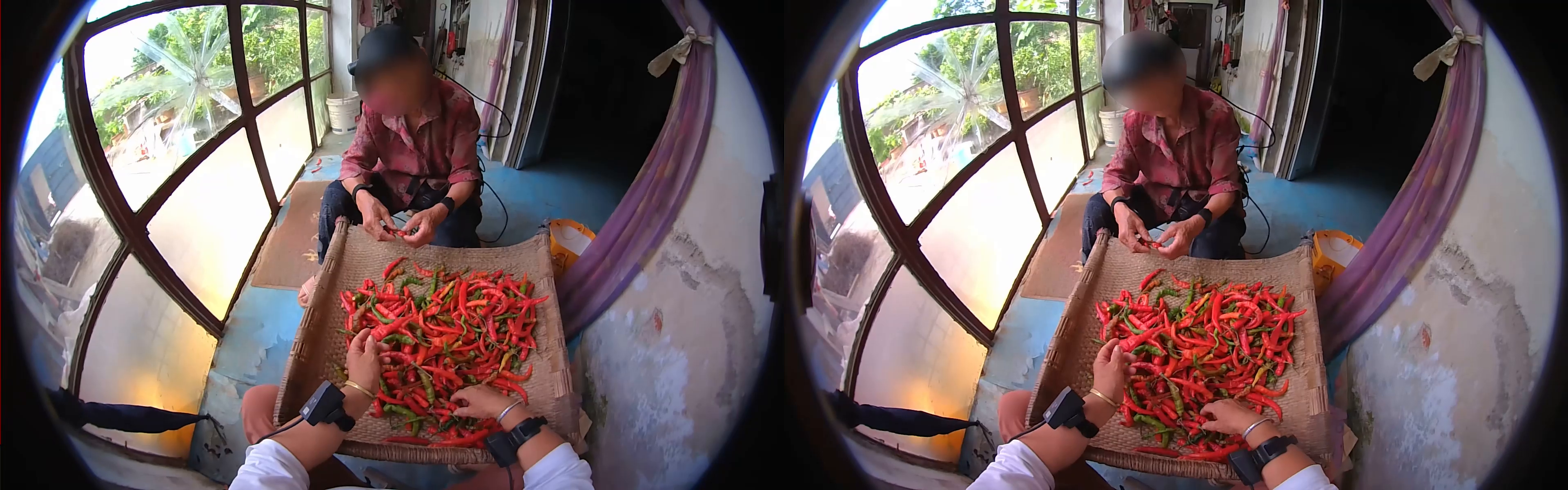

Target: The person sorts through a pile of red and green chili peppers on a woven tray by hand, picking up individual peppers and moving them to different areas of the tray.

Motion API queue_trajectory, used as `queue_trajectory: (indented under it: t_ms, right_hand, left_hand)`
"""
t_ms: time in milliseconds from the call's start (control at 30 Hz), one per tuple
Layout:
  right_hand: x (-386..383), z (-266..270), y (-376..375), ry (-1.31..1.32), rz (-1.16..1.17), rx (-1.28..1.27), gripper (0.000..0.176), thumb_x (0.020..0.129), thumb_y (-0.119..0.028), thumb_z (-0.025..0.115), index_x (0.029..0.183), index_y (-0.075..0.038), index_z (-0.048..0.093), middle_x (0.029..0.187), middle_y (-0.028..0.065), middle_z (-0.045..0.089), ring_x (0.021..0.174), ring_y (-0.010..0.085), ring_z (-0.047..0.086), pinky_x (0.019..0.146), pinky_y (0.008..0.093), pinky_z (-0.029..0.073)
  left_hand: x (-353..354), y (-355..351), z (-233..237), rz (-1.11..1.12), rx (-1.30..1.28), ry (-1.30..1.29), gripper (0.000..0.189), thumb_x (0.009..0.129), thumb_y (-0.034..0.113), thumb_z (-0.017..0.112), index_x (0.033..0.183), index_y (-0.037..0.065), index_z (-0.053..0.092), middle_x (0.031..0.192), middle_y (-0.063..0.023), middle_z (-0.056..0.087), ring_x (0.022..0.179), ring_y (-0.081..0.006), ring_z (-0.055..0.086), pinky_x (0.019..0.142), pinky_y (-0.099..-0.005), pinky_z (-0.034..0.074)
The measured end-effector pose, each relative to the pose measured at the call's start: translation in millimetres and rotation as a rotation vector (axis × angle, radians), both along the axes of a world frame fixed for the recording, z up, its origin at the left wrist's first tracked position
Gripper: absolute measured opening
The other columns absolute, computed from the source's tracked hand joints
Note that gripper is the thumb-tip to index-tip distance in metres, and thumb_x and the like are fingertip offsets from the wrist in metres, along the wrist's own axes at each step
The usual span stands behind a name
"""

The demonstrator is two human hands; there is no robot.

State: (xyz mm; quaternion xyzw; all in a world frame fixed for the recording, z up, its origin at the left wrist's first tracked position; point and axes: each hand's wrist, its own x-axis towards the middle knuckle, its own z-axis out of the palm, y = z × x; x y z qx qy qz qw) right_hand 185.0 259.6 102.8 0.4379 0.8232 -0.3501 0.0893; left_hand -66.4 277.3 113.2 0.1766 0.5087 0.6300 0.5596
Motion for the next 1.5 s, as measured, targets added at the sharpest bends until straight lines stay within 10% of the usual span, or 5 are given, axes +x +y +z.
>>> queue_trajectory:
  t_ms: [400, 667, 833, 1367, 1500]
  right_hand:
    - [-8.5, 1.7, -2.9, -0.011, -0.034, -0.073, 0.039, 0.072, -0.035, 0.059, 0.1, -0.008, 0.054, 0.08, 0.0095, 0.061, 0.077, 0.0258, 0.058, 0.067, 0.0345, 0.045]
    - [-1.1, 31.6, -2.2, 0.169, -0.197, 0.148, 0.039, 0.071, -0.03, 0.062, 0.1, -0.007, 0.054, 0.083, 0.0131, 0.058, 0.081, 0.0271, 0.056, 0.07, 0.0346, 0.044]
    - [-1.0, 31.5, 1.7, 0.377, -0.34, 0.303, 0.034, 0.07, -0.024, 0.063, 0.097, -0.004, 0.056, 0.082, 0.0108, 0.059, 0.079, 0.0238, 0.058, 0.069, 0.0322, 0.045]
    - [-4.4, -10.0, 1.4, -0.032, 0.015, -0.134, 0.028, 0.07, -0.029, 0.056, 0.085, -0.006, 0.059, 0.078, 0.0099, 0.061, 0.075, 0.0258, 0.058, 0.068, 0.0349, 0.044]
    - [-7.7, 5.7, -4.9, 0.031, -0.032, -0.054, 0.024, 0.068, -0.023, 0.055, 0.084, -0.006, 0.059, 0.077, 0.011, 0.061, 0.074, 0.0266, 0.058, 0.066, 0.0365, 0.044]
  left_hand:
    - [38.9, -32.5, -23.0, -1.2, 0.317, 0.679, 0.021, 0.085, 0.016, 0.047, 0.1, 0.004, 0.055, 0.074, -0.0044, 0.059, 0.063, -0.0098, 0.056, 0.058, -0.0259, 0.046]
    - [33.4, -26.2, -7.4, -1.054, 0.288, 0.416, 0.039, 0.084, 0.02, 0.049, 0.119, 0.004, 0.041, 0.097, -0.008, 0.056, 0.082, -0.0136, 0.056, 0.068, -0.0267, 0.046]
    - [17.6, -20.2, 38.0, -0.443, 0.657, 0.407, 0.064, 0.083, 0.025, 0.048, 0.132, 0.003, 0.014, 0.132, -0.0152, 0.027, 0.121, -0.0255, 0.029, 0.093, -0.0343, 0.033]
    - [16.1, 31.8, 112.6, -0.477, 0.478, 0.014, 0.066, 0.086, 0.041, 0.039, 0.132, 0.004, 0.01, 0.125, -0.0146, 0.036, 0.111, -0.0235, 0.041, 0.089, -0.0339, 0.036]
    - [6.9, 43.3, 132.4, -0.55, 0.489, 0.136, 0.047, 0.088, 0.033, 0.042, 0.121, 0.001, 0.036, 0.108, -0.0106, 0.051, 0.098, -0.0182, 0.051, 0.083, -0.0295, 0.039]
